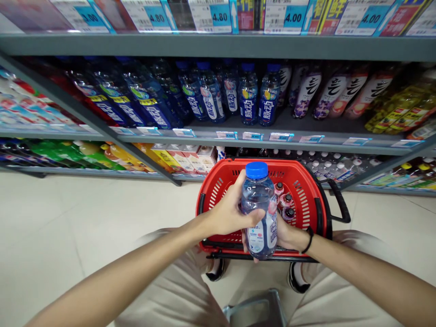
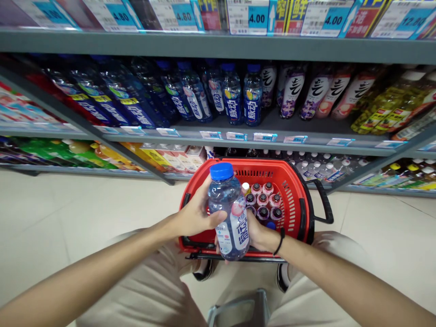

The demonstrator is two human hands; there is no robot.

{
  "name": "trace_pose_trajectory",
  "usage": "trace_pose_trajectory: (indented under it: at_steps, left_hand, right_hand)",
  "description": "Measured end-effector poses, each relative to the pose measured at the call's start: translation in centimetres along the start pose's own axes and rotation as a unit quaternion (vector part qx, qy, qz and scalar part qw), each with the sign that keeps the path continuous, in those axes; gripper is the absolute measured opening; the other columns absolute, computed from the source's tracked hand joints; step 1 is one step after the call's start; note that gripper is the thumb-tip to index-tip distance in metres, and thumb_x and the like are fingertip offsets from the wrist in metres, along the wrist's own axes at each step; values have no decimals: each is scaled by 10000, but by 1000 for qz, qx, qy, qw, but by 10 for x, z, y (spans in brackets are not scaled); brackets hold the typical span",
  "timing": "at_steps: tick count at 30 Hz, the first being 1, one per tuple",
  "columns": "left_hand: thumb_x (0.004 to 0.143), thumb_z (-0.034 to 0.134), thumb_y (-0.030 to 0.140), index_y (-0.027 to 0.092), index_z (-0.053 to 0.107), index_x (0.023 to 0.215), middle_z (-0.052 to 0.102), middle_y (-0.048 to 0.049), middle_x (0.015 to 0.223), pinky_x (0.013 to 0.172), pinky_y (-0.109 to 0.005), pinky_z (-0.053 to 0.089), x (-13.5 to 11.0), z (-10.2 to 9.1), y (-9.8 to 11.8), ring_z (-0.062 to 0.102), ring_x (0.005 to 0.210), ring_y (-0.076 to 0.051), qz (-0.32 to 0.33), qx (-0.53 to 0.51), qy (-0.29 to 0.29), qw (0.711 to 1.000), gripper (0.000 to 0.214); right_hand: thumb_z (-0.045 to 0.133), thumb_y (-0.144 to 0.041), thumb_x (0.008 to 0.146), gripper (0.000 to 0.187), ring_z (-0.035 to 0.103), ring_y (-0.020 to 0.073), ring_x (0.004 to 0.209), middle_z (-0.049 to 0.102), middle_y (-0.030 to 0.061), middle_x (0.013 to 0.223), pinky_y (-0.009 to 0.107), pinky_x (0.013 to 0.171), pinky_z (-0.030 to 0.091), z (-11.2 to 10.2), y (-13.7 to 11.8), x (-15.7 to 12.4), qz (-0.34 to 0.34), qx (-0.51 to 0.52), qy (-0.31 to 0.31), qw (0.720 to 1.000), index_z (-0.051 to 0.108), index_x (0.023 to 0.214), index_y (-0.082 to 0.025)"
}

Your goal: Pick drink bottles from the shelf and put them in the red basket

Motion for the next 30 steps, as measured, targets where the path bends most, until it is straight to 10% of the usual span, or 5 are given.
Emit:
trace_pose_trajectory:
  at_steps: [30]
  left_hand:
    - [817,717,281,143,344,1444,643,-98,1044,786,-302,554,-1,0,-3,642,885,-200,-10,2,6,1000,742]
  right_hand:
    - [465,-895,770,844,689,299,987,720,142,1090,488,835,581,5,-4,-2,-2,2,-8,1000,664,1167,-176]
Point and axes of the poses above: each hand's wrist, its own x-axis towards the middle knuckle, its own z-axis out of the palm, y = z × x, the point moved 7 cm from there along x, towards the middle knuckle
